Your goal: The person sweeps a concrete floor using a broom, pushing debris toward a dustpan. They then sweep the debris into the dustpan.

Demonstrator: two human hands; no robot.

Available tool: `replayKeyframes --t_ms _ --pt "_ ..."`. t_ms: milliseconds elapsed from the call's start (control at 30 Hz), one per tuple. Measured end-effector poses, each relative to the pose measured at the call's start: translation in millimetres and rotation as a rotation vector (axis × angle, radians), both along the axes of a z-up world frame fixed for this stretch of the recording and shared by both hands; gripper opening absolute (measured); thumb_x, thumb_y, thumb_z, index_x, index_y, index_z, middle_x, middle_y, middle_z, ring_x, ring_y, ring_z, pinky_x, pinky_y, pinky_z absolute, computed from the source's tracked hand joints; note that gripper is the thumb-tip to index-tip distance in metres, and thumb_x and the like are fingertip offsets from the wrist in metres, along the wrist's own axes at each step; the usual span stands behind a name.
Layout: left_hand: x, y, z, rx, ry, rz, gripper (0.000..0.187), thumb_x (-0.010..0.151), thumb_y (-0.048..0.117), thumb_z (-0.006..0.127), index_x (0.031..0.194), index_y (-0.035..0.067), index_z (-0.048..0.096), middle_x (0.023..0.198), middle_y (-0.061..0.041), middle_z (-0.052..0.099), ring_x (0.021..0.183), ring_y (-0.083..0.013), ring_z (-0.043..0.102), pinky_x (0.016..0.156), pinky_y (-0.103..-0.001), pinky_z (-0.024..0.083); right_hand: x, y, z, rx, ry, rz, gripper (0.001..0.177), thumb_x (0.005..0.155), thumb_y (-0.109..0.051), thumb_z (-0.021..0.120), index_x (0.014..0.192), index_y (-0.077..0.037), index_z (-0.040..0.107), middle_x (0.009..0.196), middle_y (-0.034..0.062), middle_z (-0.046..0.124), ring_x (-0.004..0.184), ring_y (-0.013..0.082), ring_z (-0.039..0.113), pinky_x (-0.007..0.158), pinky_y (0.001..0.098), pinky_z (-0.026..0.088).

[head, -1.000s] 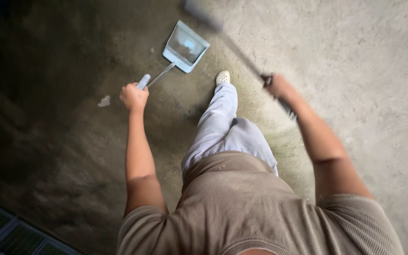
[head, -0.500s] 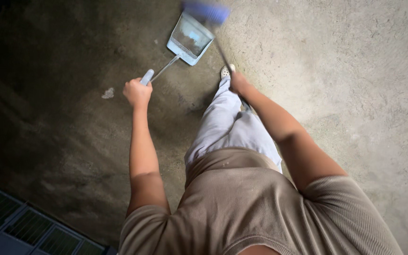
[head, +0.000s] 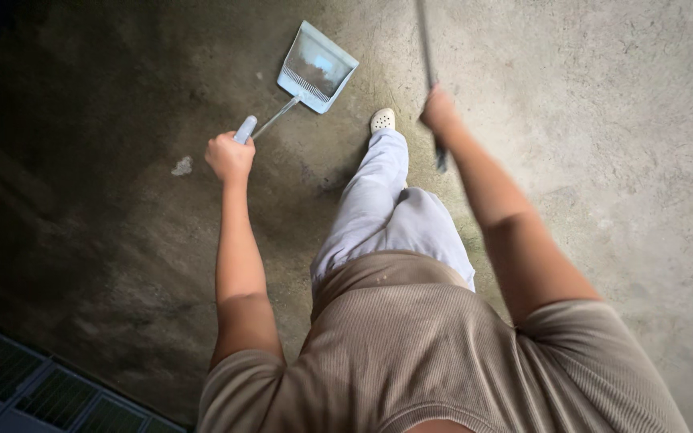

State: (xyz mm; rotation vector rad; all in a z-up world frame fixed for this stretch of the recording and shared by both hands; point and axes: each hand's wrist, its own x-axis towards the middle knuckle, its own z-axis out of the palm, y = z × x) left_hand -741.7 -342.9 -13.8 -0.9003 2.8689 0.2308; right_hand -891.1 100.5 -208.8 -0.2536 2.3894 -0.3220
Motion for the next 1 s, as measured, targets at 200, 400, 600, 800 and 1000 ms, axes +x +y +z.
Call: replayKeyframes --t_ms 200,400,600,800,1000 --pt "-6 8 1 0.005 -0.013 -0.018 0.021 0.071 0.029 0.084 0.078 0.010 0.079 0.073 -0.021 0.071 0.070 -0.0431 0.069 0.070 -0.052 0.056 48 21 47 -0.069 -0.337 0.150 0.056 0.082 -0.004 0.062 0.137 -0.006 0.055 0.096 0.0251 0.070 0.083 0.0381 0.071 0.071 0.0460 0.061" --pt "-9 5 5 -0.012 -0.029 -0.006 0.022 0.070 0.030 0.085 0.076 0.010 0.079 0.073 -0.019 0.072 0.071 -0.0435 0.069 0.069 -0.054 0.055 -34 20 54 0.011 -0.063 0.399 0.062 0.082 -0.005 0.064 0.143 0.001 0.053 0.092 0.0266 0.072 0.087 0.0404 0.072 0.077 0.0488 0.060" --pt "-3 9 11 -0.026 -0.003 -0.019 0.022 0.070 0.030 0.084 0.078 0.010 0.079 0.071 -0.020 0.071 0.068 -0.0433 0.069 0.069 -0.053 0.057 -144 -39 -33 -0.013 0.140 0.059 0.063 0.093 -0.001 0.059 0.152 0.008 0.038 0.104 0.0318 0.069 0.093 0.0452 0.070 0.078 0.0530 0.058" --pt "1 8 8 -0.051 -0.040 -0.025 0.022 0.070 0.031 0.085 0.075 0.010 0.078 0.070 -0.020 0.070 0.068 -0.0437 0.069 0.067 -0.052 0.057 -166 -42 -29 0.061 0.004 0.199 0.052 0.088 -0.009 0.069 0.131 0.017 0.052 0.113 0.0361 0.067 0.102 0.0456 0.069 0.084 0.0494 0.060" --pt "-2 4 10 -0.013 -0.026 -0.031 0.021 0.069 0.030 0.083 0.077 0.011 0.079 0.069 -0.022 0.069 0.066 -0.0450 0.068 0.066 -0.055 0.055 -146 29 173 -0.023 -0.445 0.201 0.067 0.081 -0.001 0.058 0.147 -0.015 0.055 0.087 0.0231 0.072 0.065 0.0368 0.075 0.063 0.0458 0.064"
